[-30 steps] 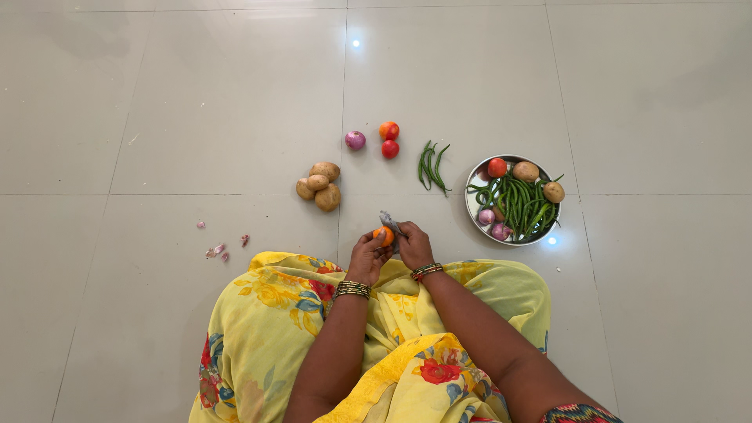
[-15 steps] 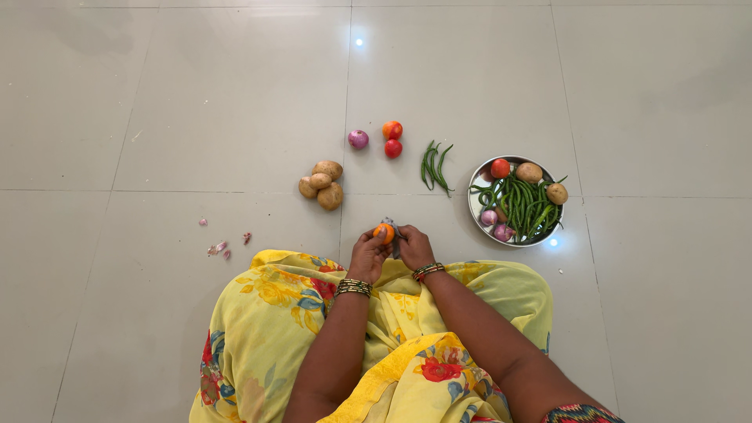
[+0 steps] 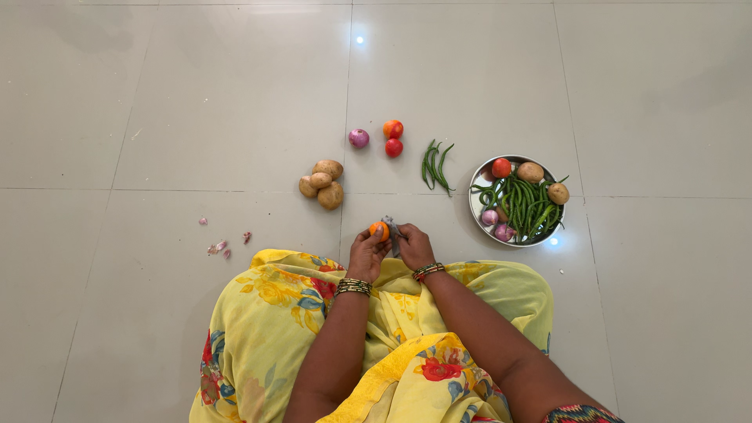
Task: The person sits on the floor and uses a small knife to peel a tomato, then green beans, and finally an onion. The peeled items are placed on the floor or in a nearby metal tray.
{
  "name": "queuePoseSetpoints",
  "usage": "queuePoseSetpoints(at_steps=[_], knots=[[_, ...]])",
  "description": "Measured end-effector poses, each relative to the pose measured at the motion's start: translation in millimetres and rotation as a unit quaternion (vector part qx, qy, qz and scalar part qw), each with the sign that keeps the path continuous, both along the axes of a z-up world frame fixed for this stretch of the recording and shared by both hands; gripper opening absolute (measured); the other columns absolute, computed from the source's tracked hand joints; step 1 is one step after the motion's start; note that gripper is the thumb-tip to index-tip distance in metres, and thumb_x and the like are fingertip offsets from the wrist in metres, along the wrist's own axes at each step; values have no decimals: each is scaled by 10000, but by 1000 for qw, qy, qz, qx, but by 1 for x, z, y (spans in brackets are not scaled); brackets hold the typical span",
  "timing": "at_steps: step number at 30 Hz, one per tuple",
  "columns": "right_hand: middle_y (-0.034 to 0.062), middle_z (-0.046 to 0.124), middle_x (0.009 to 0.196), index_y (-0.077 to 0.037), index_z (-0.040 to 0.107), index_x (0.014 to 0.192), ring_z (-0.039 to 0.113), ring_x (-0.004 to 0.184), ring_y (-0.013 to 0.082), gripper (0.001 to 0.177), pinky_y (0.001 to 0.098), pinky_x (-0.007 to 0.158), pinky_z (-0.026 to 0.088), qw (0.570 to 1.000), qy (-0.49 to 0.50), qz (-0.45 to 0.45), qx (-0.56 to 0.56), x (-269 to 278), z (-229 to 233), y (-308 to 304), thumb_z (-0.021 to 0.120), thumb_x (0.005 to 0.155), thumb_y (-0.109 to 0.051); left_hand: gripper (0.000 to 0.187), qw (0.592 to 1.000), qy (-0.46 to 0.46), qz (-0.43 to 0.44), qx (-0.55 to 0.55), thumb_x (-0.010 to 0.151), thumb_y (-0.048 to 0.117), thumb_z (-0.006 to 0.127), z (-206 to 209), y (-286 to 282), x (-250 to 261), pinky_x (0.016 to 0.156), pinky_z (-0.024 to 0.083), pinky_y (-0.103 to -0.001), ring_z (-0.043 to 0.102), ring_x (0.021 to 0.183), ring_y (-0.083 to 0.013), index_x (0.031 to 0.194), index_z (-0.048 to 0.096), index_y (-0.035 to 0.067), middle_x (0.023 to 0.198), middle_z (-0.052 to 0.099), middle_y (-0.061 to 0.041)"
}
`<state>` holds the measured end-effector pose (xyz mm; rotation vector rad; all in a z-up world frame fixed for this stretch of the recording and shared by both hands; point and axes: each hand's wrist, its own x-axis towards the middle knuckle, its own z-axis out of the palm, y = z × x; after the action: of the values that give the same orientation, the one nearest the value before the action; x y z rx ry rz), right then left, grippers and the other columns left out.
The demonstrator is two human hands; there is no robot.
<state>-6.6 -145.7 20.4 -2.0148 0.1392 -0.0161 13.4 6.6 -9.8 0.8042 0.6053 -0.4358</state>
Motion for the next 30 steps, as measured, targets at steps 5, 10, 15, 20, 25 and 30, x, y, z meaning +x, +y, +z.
queuePoseSetpoints(at_steps=[5,10,15,20,25,30], knots=[[136,717,1030,-19,708,1103,716,926,293,244,357,831,551,999,-11,-19,39,1,4,-1,574,902,-56,488,999,9,-48,19,875,248,812,3,-2,-4,791,562,-350,640,874,-208,1234,541,59,1053,665,-92],[143,721,1045,-8,717,1096,711,951,305,245,357,851,551,1000,-21,-2,2,1,-5,-1,577,900,-50,502,1000,-2,-26,-2,850,225,811,5,0,-2,834,582,-364,675,929,-226,1221,519,53,1089,673,-111],[142,723,1055,-13,712,1095,719,956,306,236,358,850,556,1000,-15,1,24,2,-7,-1,586,903,-70,481,999,12,-30,17,873,234,797,12,1,-5,824,582,-361,667,904,-222,1220,512,61,1098,671,-113],[151,738,1051,-20,740,1063,727,936,300,224,342,841,561,1000,6,30,1,2,-27,-3,593,901,-69,481,999,-25,-29,-15,865,247,804,14,4,-4,804,596,-354,679,889,-221,1219,547,47,1074,672,-111],[146,773,940,9,739,1102,691,829,201,236,331,768,542,990,91,-41,100,10,-40,-11,666,908,-105,487,999,25,5,33,859,258,805,7,11,-5,769,576,-364,652,854,-242,1230,561,58,1052,661,-121],[68,776,965,33,716,1135,693,821,117,277,287,759,549,973,98,-94,185,14,-44,-16,689,894,-101,528,1000,16,-10,18,856,230,809,10,5,-11,804,603,-368,670,894,-251,1252,519,34,1097,646,-143]])
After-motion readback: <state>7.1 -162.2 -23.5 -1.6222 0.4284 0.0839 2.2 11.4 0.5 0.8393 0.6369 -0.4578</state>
